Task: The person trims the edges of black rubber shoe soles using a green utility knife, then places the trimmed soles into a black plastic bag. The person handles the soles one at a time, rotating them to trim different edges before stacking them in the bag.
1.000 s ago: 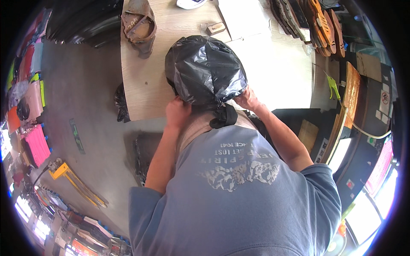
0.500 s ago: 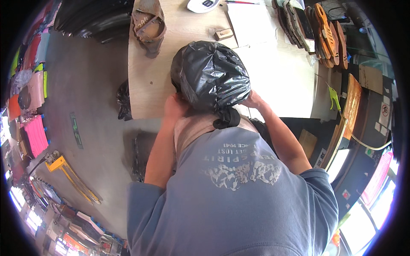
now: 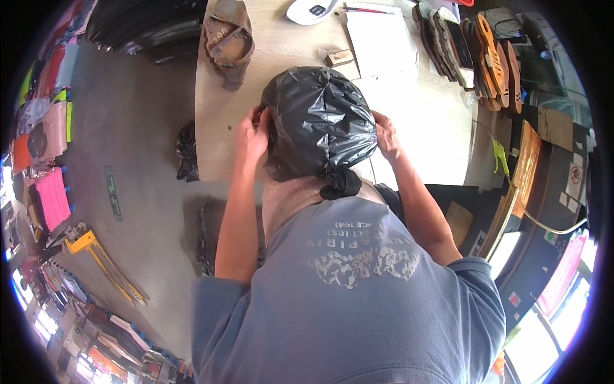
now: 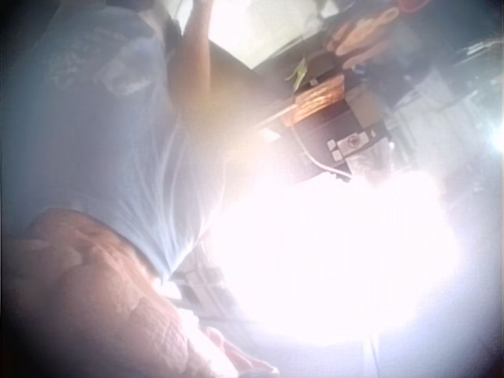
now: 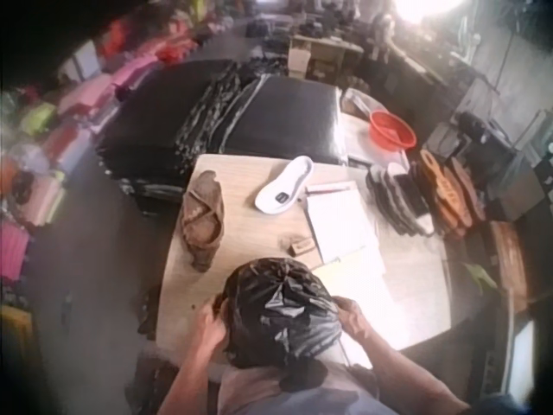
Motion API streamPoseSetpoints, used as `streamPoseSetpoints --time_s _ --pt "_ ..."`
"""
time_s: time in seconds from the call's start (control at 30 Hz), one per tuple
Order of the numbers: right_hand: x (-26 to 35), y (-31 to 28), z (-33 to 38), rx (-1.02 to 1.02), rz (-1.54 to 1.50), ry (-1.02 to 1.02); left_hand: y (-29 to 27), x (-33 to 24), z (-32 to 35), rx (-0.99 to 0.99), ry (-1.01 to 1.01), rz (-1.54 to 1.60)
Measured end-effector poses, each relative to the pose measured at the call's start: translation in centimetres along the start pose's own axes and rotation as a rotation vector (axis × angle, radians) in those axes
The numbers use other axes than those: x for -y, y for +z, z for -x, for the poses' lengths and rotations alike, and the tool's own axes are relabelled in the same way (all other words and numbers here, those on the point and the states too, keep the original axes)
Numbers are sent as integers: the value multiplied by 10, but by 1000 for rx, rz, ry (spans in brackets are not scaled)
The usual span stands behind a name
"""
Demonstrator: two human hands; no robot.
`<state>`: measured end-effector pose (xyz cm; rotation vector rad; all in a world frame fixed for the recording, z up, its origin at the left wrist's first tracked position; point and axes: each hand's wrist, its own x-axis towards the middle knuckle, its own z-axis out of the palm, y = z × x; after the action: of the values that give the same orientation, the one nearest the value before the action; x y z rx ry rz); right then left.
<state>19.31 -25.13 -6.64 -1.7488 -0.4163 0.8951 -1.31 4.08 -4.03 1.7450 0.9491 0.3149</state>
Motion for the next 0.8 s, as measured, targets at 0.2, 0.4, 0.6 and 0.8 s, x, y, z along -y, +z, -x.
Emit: streamPoseSetpoints --time_s 0.2,0.4,0.6,0.8 --pt "-26 -7 -10 13 86 -126 4 14 -8 14 -132 171" --pt "8 -8 -46 17 291 -607 -2 -3 -44 92 -311 395" --pt "22 0 -61 217 -325 -25 16 -20 -72 202 -405 472" --pt "49 9 -72 80 22 -220 17 -20 -82 162 -426 369"
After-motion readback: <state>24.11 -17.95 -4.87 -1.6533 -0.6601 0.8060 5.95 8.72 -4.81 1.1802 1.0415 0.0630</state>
